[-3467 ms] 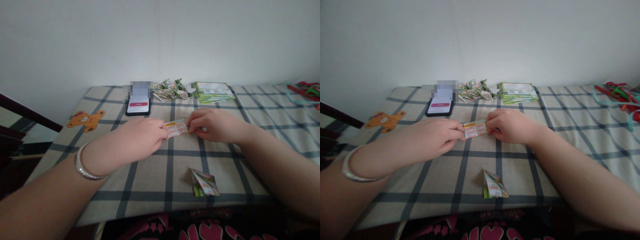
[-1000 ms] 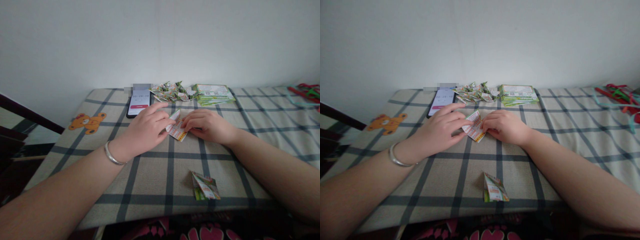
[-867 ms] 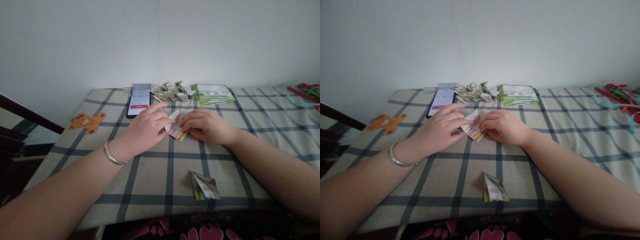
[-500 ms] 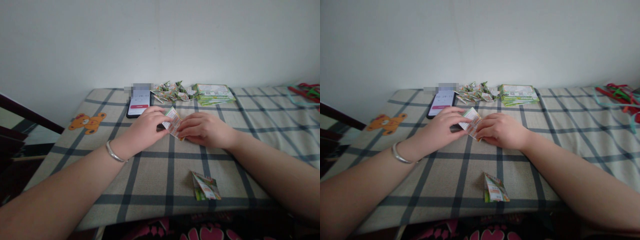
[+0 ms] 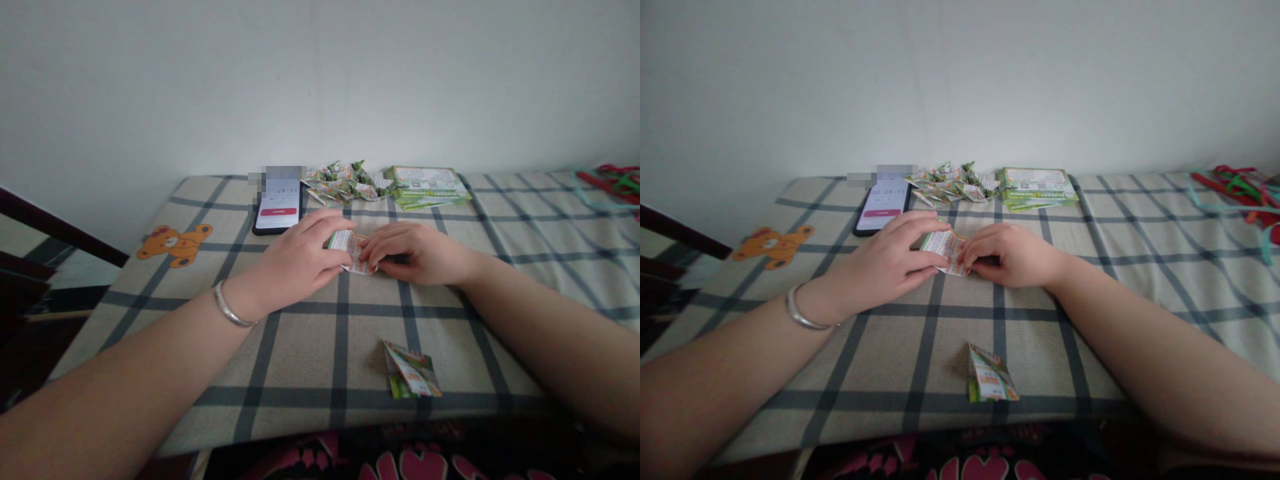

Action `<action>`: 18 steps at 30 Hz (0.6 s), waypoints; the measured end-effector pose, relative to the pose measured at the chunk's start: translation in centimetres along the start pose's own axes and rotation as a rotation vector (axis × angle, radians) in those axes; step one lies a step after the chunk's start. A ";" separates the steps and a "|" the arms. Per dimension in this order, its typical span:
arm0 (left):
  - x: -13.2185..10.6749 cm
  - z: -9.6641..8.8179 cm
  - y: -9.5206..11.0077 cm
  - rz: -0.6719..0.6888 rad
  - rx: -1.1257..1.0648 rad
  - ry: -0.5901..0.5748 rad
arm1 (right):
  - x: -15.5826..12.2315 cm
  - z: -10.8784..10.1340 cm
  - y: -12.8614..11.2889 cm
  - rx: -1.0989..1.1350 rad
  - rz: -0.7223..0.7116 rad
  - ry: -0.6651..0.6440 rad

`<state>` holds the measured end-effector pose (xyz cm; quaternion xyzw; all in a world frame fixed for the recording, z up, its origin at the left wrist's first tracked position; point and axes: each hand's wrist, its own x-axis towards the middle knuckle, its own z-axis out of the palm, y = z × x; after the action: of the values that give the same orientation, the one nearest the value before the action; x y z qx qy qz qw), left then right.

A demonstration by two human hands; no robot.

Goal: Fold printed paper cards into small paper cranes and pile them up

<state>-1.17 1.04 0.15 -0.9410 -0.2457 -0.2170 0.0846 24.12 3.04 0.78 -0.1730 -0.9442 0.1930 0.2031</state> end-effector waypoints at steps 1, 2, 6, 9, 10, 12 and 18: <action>0.1 0.0 0.0 0.021 0.007 -0.008 | 0.0 0.0 0.0 0.012 0.018 -0.001; 0.1 0.0 -0.1 0.039 0.008 -0.012 | -0.1 0.0 -0.1 0.023 0.037 0.000; 0.1 0.0 -0.3 0.072 -0.002 -0.020 | 0.0 0.3 -0.2 0.025 0.132 0.052; 0.0 0.1 -0.3 0.062 0.020 0.007 | 0.1 0.5 -0.4 -0.059 0.205 0.099; 0.0 0.2 -0.3 0.056 0.024 0.010 | 0.1 0.6 -0.4 -0.096 0.228 0.112; 0.0 0.2 -0.3 0.050 0.022 0.008 | 0.2 0.9 -0.7 -0.160 0.273 0.142; 0.3 0.1 0.0 0.114 0.045 0.015 | 0.8 1.7 -1.3 -0.257 0.348 0.230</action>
<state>-0.87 1.21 0.21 -0.9497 -0.1958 -0.2132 0.1196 22.35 1.71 0.16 -0.3780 -0.8878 0.0825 0.2494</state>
